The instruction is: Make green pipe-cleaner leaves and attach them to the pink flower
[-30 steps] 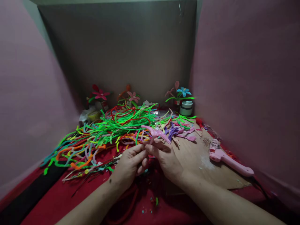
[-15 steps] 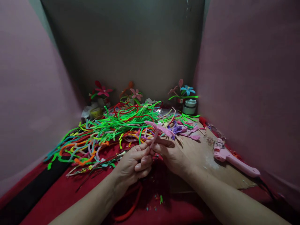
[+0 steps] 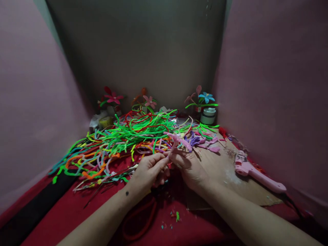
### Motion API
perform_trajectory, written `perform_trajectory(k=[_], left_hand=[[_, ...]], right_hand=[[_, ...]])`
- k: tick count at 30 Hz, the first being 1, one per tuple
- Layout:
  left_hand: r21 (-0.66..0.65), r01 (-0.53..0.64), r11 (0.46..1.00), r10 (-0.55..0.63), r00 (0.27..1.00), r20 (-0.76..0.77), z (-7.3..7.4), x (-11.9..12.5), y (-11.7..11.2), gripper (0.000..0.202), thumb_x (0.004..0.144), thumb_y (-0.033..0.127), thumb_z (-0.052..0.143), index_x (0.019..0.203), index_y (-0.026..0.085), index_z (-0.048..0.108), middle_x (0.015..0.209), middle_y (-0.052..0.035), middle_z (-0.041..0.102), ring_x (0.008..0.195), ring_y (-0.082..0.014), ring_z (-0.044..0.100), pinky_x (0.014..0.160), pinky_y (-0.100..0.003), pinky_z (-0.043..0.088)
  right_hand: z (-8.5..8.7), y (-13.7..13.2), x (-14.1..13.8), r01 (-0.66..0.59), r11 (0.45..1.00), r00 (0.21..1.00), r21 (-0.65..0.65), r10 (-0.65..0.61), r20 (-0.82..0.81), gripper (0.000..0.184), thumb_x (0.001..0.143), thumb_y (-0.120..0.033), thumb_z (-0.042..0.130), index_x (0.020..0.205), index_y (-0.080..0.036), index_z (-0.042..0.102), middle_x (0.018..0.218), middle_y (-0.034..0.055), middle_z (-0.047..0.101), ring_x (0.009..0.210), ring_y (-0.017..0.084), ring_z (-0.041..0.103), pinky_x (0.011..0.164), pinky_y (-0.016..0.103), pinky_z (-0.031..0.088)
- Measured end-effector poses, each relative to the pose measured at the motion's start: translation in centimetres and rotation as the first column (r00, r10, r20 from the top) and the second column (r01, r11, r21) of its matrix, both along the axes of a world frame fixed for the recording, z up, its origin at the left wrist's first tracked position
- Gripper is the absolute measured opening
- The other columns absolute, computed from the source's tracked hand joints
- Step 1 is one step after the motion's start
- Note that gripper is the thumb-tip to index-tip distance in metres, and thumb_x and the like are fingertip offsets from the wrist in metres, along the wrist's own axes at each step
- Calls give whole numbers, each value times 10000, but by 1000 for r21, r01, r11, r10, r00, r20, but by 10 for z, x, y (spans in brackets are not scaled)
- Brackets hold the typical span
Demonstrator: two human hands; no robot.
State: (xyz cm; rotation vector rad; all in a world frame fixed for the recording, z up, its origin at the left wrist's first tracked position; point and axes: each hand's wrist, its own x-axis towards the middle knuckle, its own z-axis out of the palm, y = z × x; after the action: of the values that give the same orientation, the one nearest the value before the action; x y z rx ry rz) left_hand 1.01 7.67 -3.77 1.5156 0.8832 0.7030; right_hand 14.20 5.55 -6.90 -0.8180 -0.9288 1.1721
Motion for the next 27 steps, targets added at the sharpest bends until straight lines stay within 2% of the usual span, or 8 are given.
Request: perform_trajectory(k=[6, 9, 12, 14, 16, 18, 23, 27], left_hand=[[62, -22, 998, 25, 999, -43, -5, 1, 0, 288, 776, 394, 520, 637, 143, 503, 454, 42, 477, 333, -59, 409, 312, -160, 273], [65, -44, 997, 47, 998, -47, -6, 1, 0, 265, 792, 397, 493, 703, 149, 522, 464, 46, 490, 334, -65, 406, 316, -168, 286], [245, -94, 965, 112, 992, -61, -12, 0, 2, 161, 769, 315, 542, 793, 157, 559, 602, 27, 585, 458, -81, 510, 432, -182, 398], [496, -95, 863, 173, 978, -113, -18, -3, 5, 105, 770, 258, 552, 809, 164, 579, 714, 6, 633, 594, -101, 577, 566, -197, 441], [723, -50, 689, 234, 960, -156, -24, -6, 7, 89, 799, 226, 523, 834, 172, 584, 751, -3, 643, 651, -108, 598, 623, -199, 434], [843, 4, 538, 261, 950, -171, -29, -8, 8, 94, 825, 197, 489, 861, 173, 572, 739, -2, 632, 637, -99, 600, 612, -188, 424], [909, 53, 414, 304, 933, -194, -31, -8, 7, 94, 855, 161, 440, 905, 162, 520, 735, -2, 613, 611, -85, 598, 581, -167, 420], [948, 193, 251, 413, 865, -286, -33, -9, 10, 102, 859, 190, 432, 875, 154, 526, 684, -11, 587, 544, -110, 571, 513, -206, 385]], right_hand=[[0, 0, -1, -124, 992, 990, 7, 125, -71, 221, 682, -367, 643, 757, -164, 691, 613, 8, 609, 555, 122, 495, 579, 269, 414], [-1, 0, -2, -152, 988, 981, 1, 151, -123, 181, 699, -338, 632, 742, -169, 680, 584, -9, 580, 518, 106, 461, 555, 258, 402], [0, 0, -4, -121, 993, 976, -3, 119, -181, 121, 691, -299, 646, 698, -179, 654, 616, -16, 584, 554, 112, 482, 595, 261, 413], [1, -1, -5, -82, 997, 978, 1, 81, -194, 95, 692, -275, 647, 694, -180, 643, 661, -13, 601, 623, 126, 512, 665, 273, 422], [1, -1, -7, -47, 999, 982, -6, 45, -185, 92, 695, -270, 642, 708, -179, 643, 690, -7, 612, 684, 140, 528, 724, 284, 418], [0, -2, -8, -10, 1000, 986, -24, 6, -166, 101, 692, -268, 641, 738, -178, 646, 715, -3, 619, 718, 146, 533, 749, 285, 411], [-2, -4, -9, 33, 999, 993, -36, -36, -109, 152, 702, -295, 629, 791, -173, 649, 741, 5, 625, 734, 151, 543, 755, 292, 422], [0, -5, -10, 9, 1000, 995, -5, -9, -97, 179, 726, -318, 603, 804, -169, 666, 759, 14, 643, 749, 161, 566, 795, 325, 432]])
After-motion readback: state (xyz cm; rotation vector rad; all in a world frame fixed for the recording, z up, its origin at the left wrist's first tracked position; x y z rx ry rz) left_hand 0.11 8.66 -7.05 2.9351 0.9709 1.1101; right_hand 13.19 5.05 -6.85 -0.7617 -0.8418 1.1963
